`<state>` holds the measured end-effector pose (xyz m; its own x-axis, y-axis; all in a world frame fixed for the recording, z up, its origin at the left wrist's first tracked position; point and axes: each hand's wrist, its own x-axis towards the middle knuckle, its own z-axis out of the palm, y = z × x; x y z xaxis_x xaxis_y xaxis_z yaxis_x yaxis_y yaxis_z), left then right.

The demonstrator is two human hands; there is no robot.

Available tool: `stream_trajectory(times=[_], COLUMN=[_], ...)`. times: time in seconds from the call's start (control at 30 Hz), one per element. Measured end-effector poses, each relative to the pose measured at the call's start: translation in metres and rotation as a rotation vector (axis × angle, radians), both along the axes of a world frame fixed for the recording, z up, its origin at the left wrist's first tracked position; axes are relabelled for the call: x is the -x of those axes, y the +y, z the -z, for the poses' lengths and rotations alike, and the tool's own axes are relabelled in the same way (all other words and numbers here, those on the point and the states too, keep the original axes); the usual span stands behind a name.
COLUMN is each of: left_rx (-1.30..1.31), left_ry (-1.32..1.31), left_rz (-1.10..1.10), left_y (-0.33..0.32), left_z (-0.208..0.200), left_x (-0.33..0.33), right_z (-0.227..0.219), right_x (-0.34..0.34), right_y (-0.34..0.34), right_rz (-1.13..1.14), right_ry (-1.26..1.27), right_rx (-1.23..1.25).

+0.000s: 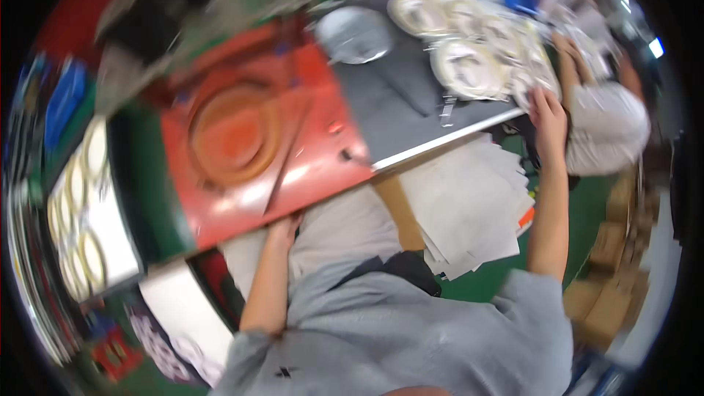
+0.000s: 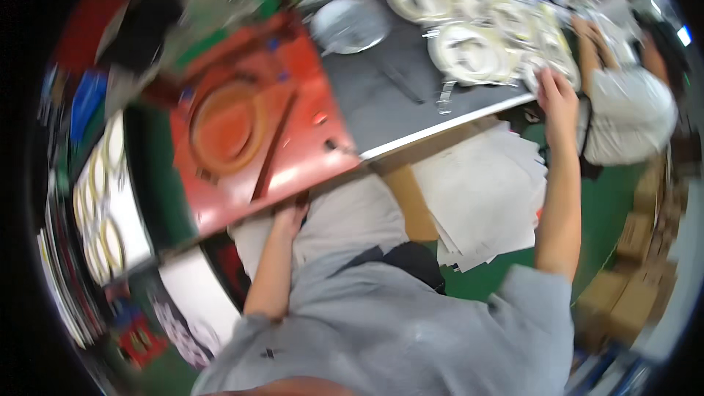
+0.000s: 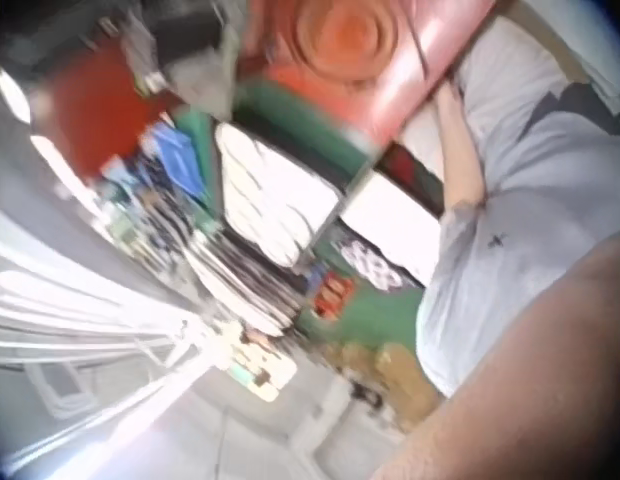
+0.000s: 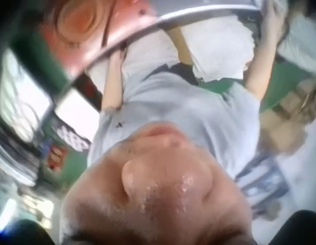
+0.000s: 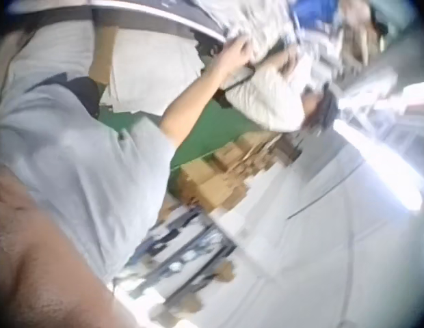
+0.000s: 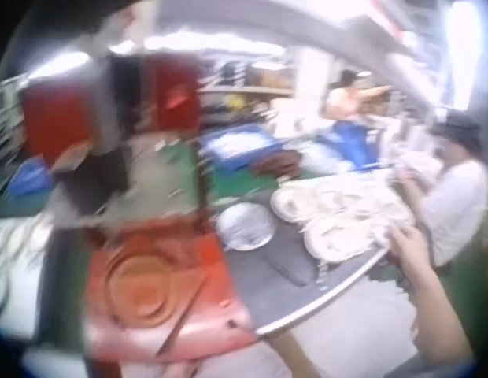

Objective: Assembling circular rings and components using an adhesive and a manual press machine.

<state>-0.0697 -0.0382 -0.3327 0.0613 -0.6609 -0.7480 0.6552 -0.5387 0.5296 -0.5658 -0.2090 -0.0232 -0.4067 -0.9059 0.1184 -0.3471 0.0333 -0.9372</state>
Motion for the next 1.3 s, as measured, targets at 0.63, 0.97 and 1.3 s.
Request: stream_trajectory(times=[0.63, 0.97, 1.3], left_rx=[0.084, -1.139, -0.389], left_ry=[-0.681, -1.467, -1.053], left_rz=[-0.61, -0.135, -0.286], left_y=[0.173, 0.329, 0.289], left_z=[-0.119, -0.06, -0.14], left_x=[-0.223, -0.257, -0.26], right_z=[0.128, 0.176, 0.211], right_x=[-0.362, -0.345, -0.353], right_y=[0.154, 0.119, 0.088], right_rz=[-1.532, -1.283, -0.981], right_ry=[-0.062, -0.146, -0.425], right_rx=[-0.821, -0.936, -0.99])
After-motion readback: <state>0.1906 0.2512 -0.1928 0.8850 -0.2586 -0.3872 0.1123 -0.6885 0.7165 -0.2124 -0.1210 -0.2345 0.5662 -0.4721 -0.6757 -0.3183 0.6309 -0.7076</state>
